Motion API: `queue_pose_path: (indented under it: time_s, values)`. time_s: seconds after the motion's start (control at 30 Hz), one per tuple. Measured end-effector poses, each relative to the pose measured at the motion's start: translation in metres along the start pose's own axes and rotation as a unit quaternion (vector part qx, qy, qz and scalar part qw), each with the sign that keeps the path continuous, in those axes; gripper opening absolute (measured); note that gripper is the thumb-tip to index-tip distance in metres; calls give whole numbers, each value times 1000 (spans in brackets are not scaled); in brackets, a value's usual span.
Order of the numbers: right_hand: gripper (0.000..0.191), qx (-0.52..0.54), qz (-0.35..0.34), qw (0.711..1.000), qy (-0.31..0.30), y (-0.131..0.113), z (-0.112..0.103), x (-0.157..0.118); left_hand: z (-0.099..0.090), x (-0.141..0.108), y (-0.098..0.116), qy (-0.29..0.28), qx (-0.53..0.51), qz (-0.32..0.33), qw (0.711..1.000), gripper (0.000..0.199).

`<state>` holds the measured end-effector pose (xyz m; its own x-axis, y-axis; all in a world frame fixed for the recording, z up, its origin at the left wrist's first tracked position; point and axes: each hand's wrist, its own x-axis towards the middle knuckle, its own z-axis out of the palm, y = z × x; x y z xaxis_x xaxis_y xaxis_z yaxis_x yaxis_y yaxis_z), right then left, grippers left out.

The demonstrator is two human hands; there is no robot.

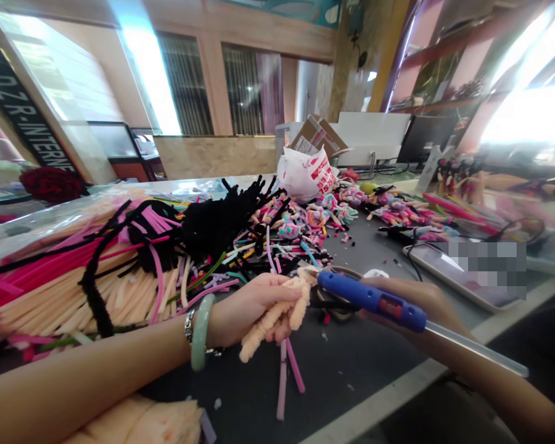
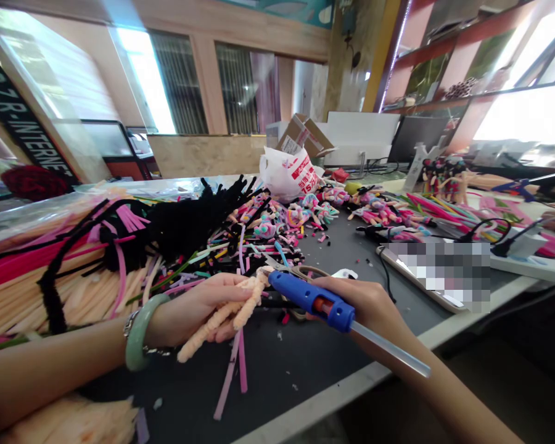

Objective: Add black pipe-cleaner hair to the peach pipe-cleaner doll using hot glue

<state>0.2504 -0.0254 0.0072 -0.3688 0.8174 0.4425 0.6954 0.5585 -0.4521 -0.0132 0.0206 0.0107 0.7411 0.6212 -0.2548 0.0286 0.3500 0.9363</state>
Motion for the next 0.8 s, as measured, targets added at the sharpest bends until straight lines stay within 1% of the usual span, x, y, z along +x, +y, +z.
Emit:
queue_pose_path:
  time_s: [0.2,0.4,0.47,0.6,0.7,0.8]
  values:
    - [20,-7,4,1000,-12,0,0,-1,0,0,-1,1,3,2,1000,24]
    - [21,-19,-10,1000,-6,6,1,-3,0,0,-1,4,6,2,1000,26]
    - [23,-26,-34,999,8,10,2,-3,0,0,-1,3,7,-1,1000,26]
    - [24,-48,-114,991,52,16,4,-3,0,0,-1,1,4,-3,1000,25]
    - [24,-91,-158,980,76,18,6,-3,0,0,-1,2,-1,-3,1000,23]
    - [22,-146,-186,967,94,20,8,-3,1,0,-2,0,-7,1,1000,21]
